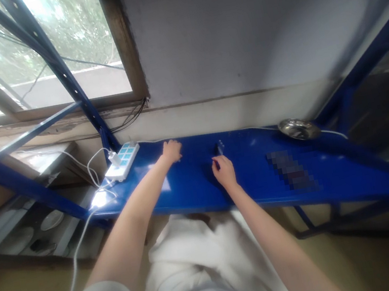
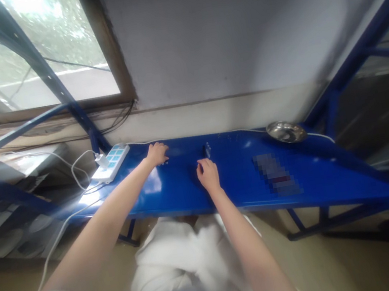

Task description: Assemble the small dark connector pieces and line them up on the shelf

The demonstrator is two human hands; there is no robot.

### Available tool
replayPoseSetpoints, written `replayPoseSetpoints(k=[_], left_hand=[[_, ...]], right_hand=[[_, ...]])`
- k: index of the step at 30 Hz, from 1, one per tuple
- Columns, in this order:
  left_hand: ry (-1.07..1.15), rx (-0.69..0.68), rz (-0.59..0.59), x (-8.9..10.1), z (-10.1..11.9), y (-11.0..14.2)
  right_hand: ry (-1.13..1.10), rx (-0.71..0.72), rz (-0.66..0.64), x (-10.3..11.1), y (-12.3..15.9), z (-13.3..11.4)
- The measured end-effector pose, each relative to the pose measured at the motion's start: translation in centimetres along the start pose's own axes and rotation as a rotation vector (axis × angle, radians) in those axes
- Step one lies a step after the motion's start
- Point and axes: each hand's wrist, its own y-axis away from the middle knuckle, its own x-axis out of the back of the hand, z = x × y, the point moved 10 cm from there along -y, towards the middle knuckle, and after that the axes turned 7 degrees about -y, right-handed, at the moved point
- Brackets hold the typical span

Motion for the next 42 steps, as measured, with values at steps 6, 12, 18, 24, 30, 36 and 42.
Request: replayPoseSetpoints(k=[6,12,18,24,30,36,42], left_hand=[[0.121,-0.235,0.220,1.8,6.0,0.6],[0.202,-0.254,0.098,-1.2,11.9,0.3],[0.288,-0.140,0.102,-2.5,13.0,-0.9],[0.258,-0.093,0.156,-2.6,12.9,-1.7],[0.433,0.026,0.236,-2.3,11.0,-1.5],[0.962,0.273,0.379,-4.3,6.6,1.3],[1.261,0.475,0.467,-6.4,3.6,5.5]], right_hand=[[0.049,-0.034,0.070,0.9,0.1,0.3],[0.033,-0.114,0.120,1.5,0.2,1.3],[0.008,-0.169,0.190,2.0,0.4,2.2],[-0.013,-0.210,0.210,2.0,0.6,3.0],[0.107,-0.229,0.239,1.9,0.7,3.4],[0.181,-0.337,0.168,-0.3,1.0,6.2],[0.192,-0.374,0.074,-2.6,0.6,8.5]])
